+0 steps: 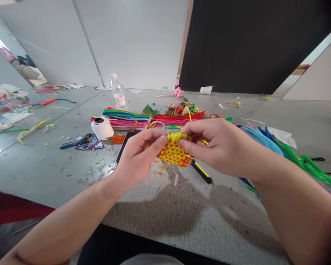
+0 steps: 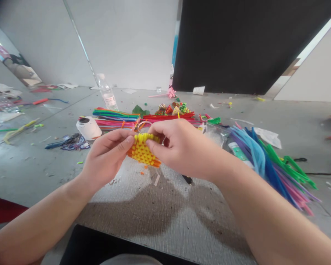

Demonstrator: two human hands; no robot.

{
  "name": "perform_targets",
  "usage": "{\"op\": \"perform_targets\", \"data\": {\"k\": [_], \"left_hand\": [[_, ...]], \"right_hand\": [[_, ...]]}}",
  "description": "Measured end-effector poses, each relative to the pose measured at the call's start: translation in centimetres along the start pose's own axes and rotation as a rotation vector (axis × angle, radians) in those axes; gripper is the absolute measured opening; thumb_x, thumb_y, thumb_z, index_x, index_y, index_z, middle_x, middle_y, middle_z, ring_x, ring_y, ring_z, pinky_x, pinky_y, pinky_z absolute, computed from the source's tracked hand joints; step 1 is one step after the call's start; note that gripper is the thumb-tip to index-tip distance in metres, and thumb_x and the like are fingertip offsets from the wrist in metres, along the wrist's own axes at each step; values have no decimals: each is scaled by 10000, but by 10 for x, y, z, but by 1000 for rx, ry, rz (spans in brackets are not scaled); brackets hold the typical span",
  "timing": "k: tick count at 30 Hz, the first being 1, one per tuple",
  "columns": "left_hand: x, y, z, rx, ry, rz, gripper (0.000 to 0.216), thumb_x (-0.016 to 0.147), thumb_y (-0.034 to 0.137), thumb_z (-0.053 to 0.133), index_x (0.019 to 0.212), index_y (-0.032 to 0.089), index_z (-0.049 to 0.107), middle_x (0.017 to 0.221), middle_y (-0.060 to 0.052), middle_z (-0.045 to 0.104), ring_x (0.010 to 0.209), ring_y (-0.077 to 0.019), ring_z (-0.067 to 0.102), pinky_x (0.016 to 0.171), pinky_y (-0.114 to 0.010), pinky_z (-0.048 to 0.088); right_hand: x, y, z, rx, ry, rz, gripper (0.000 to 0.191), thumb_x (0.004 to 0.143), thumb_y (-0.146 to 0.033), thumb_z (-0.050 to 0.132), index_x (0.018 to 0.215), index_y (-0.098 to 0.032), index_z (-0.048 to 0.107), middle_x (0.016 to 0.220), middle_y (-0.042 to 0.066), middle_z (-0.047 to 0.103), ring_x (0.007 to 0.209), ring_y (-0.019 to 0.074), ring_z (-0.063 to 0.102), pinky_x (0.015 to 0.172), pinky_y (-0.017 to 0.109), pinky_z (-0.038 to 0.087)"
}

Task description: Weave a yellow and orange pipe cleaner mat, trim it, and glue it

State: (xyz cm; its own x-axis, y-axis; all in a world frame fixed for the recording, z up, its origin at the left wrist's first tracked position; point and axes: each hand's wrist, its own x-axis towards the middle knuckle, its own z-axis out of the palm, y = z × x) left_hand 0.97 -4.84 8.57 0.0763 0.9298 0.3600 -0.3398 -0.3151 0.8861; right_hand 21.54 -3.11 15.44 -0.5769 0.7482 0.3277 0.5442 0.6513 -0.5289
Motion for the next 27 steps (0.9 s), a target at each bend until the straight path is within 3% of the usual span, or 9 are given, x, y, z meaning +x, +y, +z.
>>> {"op": "perform_targets", "data": {"k": [4, 14, 18, 27], "left_hand": [[-1, -2, 1, 109, 35, 62, 186, 892, 368, 837, 944, 198, 781, 863, -24, 728, 748, -119, 632, 656, -213, 523], [-16, -33, 6, 399, -146, 105, 203, 1023, 366, 648, 965, 179, 701, 837, -44, 728, 680, -123, 652, 555, -216, 494], [-15, -39, 3, 502, -208, 249, 105, 992, 281, 662, 990, 181, 696, 868, -56, 748, 764, -151, 696, 680, -266, 559], [-11, -40, 3, 515, -192, 156, 104, 982, 281, 653, 945, 186, 677, 855, -48, 736, 762, -148, 686, 676, -260, 554]], "right_hand": [[1, 0, 0, 10, -22, 8, 99, 947, -214, 653, 878, -224, 724, 710, -21, 676, 597, 143, 560, 528, 311, 365], [-7, 10, -5, -141, -175, -64, 148, 952, -268, 675, 806, -244, 671, 726, -9, 701, 634, 167, 591, 576, 318, 383], [-9, 15, -3, -152, -217, -30, 144, 924, -200, 670, 788, -241, 642, 699, -23, 680, 607, 156, 560, 572, 315, 355], [-3, 14, 3, -200, -185, -90, 109, 886, -169, 625, 793, -224, 608, 734, -8, 652, 651, 164, 546, 607, 321, 337]]}}
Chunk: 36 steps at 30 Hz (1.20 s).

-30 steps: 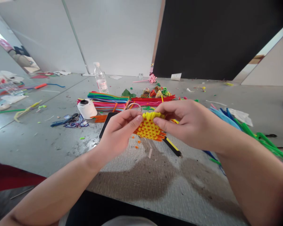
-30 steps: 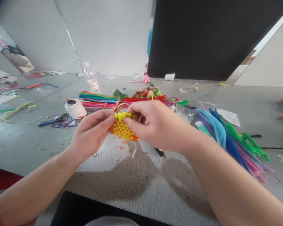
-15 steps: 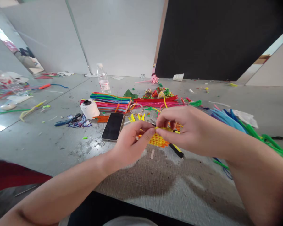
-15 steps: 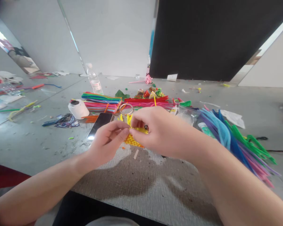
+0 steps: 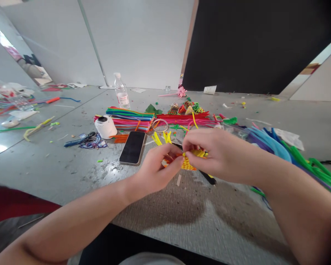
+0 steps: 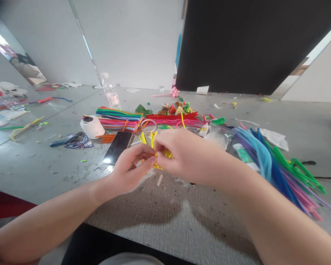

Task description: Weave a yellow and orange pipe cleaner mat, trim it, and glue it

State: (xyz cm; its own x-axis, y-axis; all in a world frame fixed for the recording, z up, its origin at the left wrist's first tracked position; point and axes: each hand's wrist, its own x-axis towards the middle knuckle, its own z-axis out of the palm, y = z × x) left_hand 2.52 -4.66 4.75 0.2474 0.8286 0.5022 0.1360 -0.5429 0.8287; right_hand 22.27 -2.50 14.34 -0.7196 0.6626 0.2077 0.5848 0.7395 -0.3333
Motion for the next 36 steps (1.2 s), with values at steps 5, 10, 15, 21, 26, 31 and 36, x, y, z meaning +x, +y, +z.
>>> {"op": "perform_targets", "data": {"k": [5, 10, 15, 21, 26, 31, 36], "left_hand": [[-2, 0, -2, 23, 26, 98, 133, 968, 290, 703, 1021, 185, 641, 889, -47, 740, 742, -132, 682, 644, -239, 538], [-4, 7, -6, 187, 121, 165, 103, 948, 220, 693, 1024, 185, 632, 866, -25, 741, 693, -113, 655, 634, -238, 518], [-5, 12, -5, 153, 171, 205, 90, 993, 243, 658, 1064, 189, 667, 857, -26, 730, 704, -121, 637, 639, -254, 511], [-10, 7, -1, 98, 174, 131, 105, 996, 285, 665, 1047, 198, 636, 804, -9, 655, 676, -122, 590, 615, -262, 484], [-13, 3, 2, 51, 154, 86, 114, 1003, 293, 668, 1065, 207, 626, 825, -4, 654, 671, -116, 601, 615, -258, 483], [-12, 3, 4, 35, 153, 80, 73, 1013, 276, 646, 1026, 206, 628, 784, 13, 618, 646, -101, 562, 595, -243, 456], [-9, 5, 0, 24, 148, 100, 112, 991, 298, 697, 1029, 199, 662, 807, -4, 649, 665, -107, 577, 578, -231, 463]], "right_hand": [[4, -5, 8, -20, 92, -121, 146, 870, -100, 577, 796, -218, 534, 778, 0, 600, 695, 161, 515, 646, 320, 352], [7, -12, 14, -145, 288, -313, 128, 920, -99, 576, 853, -206, 597, 950, 83, 639, 884, 237, 559, 793, 384, 442], [8, -21, 19, -111, 424, -289, 168, 919, -61, 555, 834, -203, 585, 922, 80, 633, 851, 216, 575, 762, 358, 472], [9, -20, 29, 2, 403, -190, 169, 869, -54, 546, 833, -212, 497, 810, 21, 575, 724, 162, 517, 649, 301, 413], [9, -20, 26, 19, 361, -122, 175, 886, -63, 508, 833, -223, 462, 735, -13, 541, 645, 142, 465, 598, 292, 368], [8, -20, 16, 59, 295, -67, 143, 895, -97, 550, 823, -220, 536, 715, -17, 595, 622, 136, 502, 579, 287, 366], [4, -20, 6, 90, 253, -75, 141, 840, -79, 613, 840, -220, 613, 787, -12, 670, 673, 143, 562, 637, 291, 424]]}}
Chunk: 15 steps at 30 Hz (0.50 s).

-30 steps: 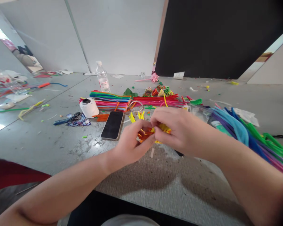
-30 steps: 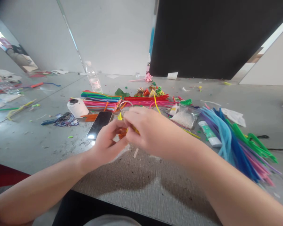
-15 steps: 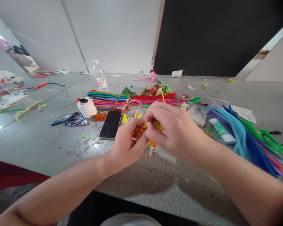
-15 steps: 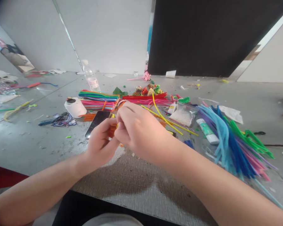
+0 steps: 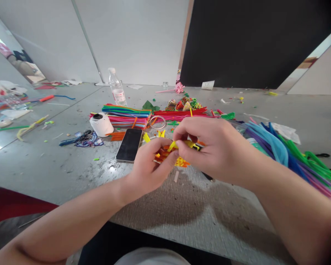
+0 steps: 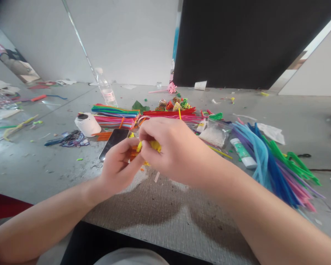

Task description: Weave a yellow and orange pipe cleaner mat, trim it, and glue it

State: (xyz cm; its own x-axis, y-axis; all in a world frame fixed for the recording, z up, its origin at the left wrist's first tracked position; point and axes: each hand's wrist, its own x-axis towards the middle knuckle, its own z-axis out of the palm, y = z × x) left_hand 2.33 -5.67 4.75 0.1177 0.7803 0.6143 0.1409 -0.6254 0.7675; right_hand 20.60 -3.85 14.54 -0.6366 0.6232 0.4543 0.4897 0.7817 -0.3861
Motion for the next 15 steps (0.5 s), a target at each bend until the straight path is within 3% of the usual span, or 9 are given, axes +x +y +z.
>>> {"op": "perform_targets", "data": {"k": [6, 10, 13, 15], "left_hand": [[9, -1, -4, -164, 1, -43, 257, 888, 283, 850, 1060, 217, 670, 861, -1, 700, 715, -108, 648, 609, -199, 524], [17, -4, -9, -296, 64, -31, 211, 912, 326, 829, 1036, 213, 702, 941, -24, 718, 808, -114, 668, 712, -212, 558], [22, -8, -14, -319, 75, -59, 172, 947, 366, 781, 964, 202, 732, 886, -28, 699, 777, -122, 636, 710, -236, 545], [24, -9, -16, -321, 91, -85, 179, 912, 359, 811, 904, 201, 727, 829, -18, 672, 739, -127, 604, 669, -244, 520]], "right_hand": [[-3, 8, -11, 56, -63, 77, 156, 889, -164, 706, 1026, -238, 700, 961, 20, 761, 803, 189, 672, 679, 301, 496], [-1, 21, -10, 190, 109, 129, 114, 919, -257, 756, 1031, -244, 734, 965, 30, 760, 835, 198, 695, 718, 321, 553], [3, 27, 0, 406, 244, 179, 184, 906, -305, 800, 1066, -248, 728, 991, 31, 754, 869, 195, 719, 725, 316, 594], [5, 30, 8, 574, 257, 217, 304, 860, -310, 852, 1124, -257, 711, 979, 20, 753, 864, 196, 735, 703, 309, 615]]}}
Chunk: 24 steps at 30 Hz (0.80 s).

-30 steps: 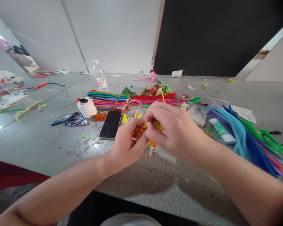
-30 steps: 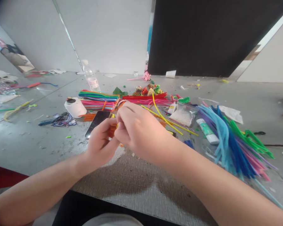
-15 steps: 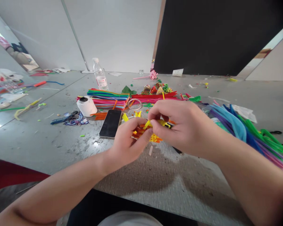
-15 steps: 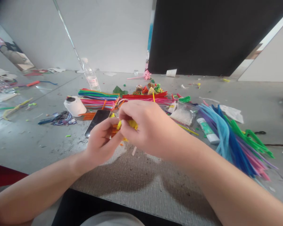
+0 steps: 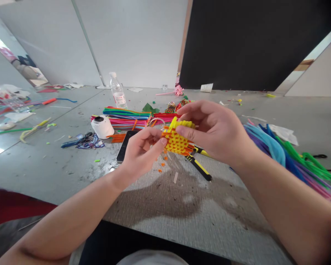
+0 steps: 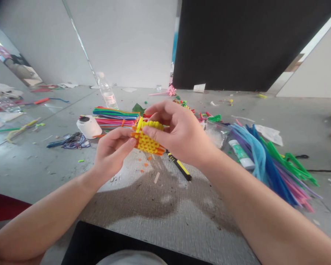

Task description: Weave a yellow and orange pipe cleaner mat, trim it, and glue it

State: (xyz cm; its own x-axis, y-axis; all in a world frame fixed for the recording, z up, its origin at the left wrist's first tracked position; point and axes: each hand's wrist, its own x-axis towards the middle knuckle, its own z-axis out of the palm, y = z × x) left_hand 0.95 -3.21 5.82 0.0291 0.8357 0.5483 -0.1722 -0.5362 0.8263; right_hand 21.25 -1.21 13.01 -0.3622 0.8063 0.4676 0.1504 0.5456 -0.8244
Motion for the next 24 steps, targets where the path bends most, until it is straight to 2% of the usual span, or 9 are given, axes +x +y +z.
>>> {"op": "perform_targets", "data": {"k": [3, 6, 13, 18, 21, 24], "left_hand": [[2, 2, 0, -51, 56, -31, 147, 885, 321, 815, 874, 209, 721, 820, -9, 656, 737, -123, 574, 656, -236, 491], [3, 7, 3, -128, 73, -82, 104, 850, 265, 802, 860, 215, 711, 841, 0, 652, 759, -118, 565, 685, -232, 485], [4, 13, 1, -184, 76, -218, 84, 780, 209, 737, 787, 220, 655, 779, 14, 616, 745, -134, 555, 689, -256, 486], [4, 16, -1, -218, 25, -212, 106, 767, 150, 756, 760, 222, 679, 754, 25, 621, 753, -121, 569, 706, -237, 488], [6, 18, -2, -212, -34, -183, 74, 835, 231, 808, 868, 234, 741, 857, 7, 695, 829, -130, 625, 778, -248, 530], [9, 15, -5, -173, -61, -109, 175, 842, 316, 864, 974, 244, 775, 956, -15, 739, 898, -149, 673, 837, -275, 567]], "right_hand": [[1, 7, 9, 156, -46, 95, 478, 771, -304, 925, 1184, -265, 689, 953, 12, 768, 832, 211, 753, 680, 324, 636], [-1, 10, 17, 167, -45, 105, 418, 790, -302, 906, 1150, -259, 698, 926, 11, 770, 813, 213, 753, 680, 333, 636], [-10, 4, 31, 13, 60, 45, 363, 815, -266, 872, 1130, -243, 694, 1027, 37, 766, 884, 233, 751, 747, 360, 643], [-16, -1, 38, 22, 77, 49, 359, 821, -268, 873, 1130, -252, 691, 1076, 53, 768, 957, 261, 754, 788, 387, 647], [-14, -2, 34, 86, 146, 44, 416, 795, -315, 916, 1141, -272, 689, 1069, 44, 767, 964, 268, 759, 804, 405, 656], [-7, 0, 26, 230, 245, 50, 502, 785, -413, 933, 1190, -324, 651, 1061, 18, 765, 992, 273, 770, 836, 436, 663]]}}
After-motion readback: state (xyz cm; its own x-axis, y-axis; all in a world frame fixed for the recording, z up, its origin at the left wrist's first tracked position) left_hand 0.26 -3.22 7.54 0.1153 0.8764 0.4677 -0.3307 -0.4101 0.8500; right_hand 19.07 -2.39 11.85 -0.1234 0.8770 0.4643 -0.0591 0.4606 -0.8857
